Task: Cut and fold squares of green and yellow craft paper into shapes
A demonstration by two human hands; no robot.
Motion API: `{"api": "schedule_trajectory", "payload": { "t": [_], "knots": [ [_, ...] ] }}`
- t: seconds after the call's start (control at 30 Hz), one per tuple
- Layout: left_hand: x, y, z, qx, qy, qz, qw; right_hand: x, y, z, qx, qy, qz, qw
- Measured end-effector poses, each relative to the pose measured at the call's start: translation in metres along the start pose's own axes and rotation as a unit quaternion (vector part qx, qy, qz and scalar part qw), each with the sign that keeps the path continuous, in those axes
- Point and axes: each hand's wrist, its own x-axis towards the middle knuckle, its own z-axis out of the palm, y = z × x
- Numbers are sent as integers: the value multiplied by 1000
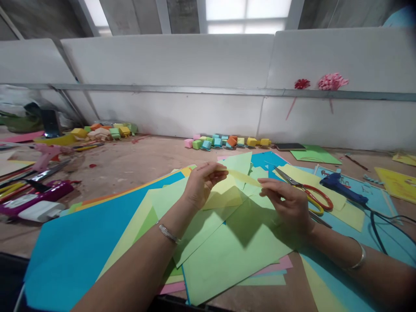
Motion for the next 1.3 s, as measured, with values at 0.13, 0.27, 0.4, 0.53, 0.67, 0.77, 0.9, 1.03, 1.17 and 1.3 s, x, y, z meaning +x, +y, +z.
{"api": "schedule_trajectory", "payload": {
  "t": [0.13,0.27,0.4,0.53,0.67,0.77,0.9,1.03,1.17,1.3],
  "knots": [
    [1,1,-4,57,42,-81,994,0,0,-2,-65,-7,-148,987],
    [-2,1,-6,163,-9,-157,974,2,3,-2,-85,-14,-169,982],
    [-6,0,-5,209,-81,-191,956,5,8,-3,-76,-28,-164,983],
    [-7,-7,-6,231,-112,-146,956,7,10,-2,-59,-62,-129,988],
    [-8,-13,-5,250,-134,-142,948,7,10,-2,-56,-66,-55,995],
    [-10,-14,-1,254,-181,-164,936,5,10,-1,-28,-56,36,997],
    [-12,-13,2,258,-192,-159,934,3,14,2,34,-64,145,987],
    [-13,-8,3,305,-159,-68,936,4,17,3,38,-41,137,989],
    [-16,-7,8,391,-147,35,908,5,18,3,22,-37,134,990],
    [-15,-13,9,433,-119,56,892,4,16,4,14,-42,133,990]
  ]
}}
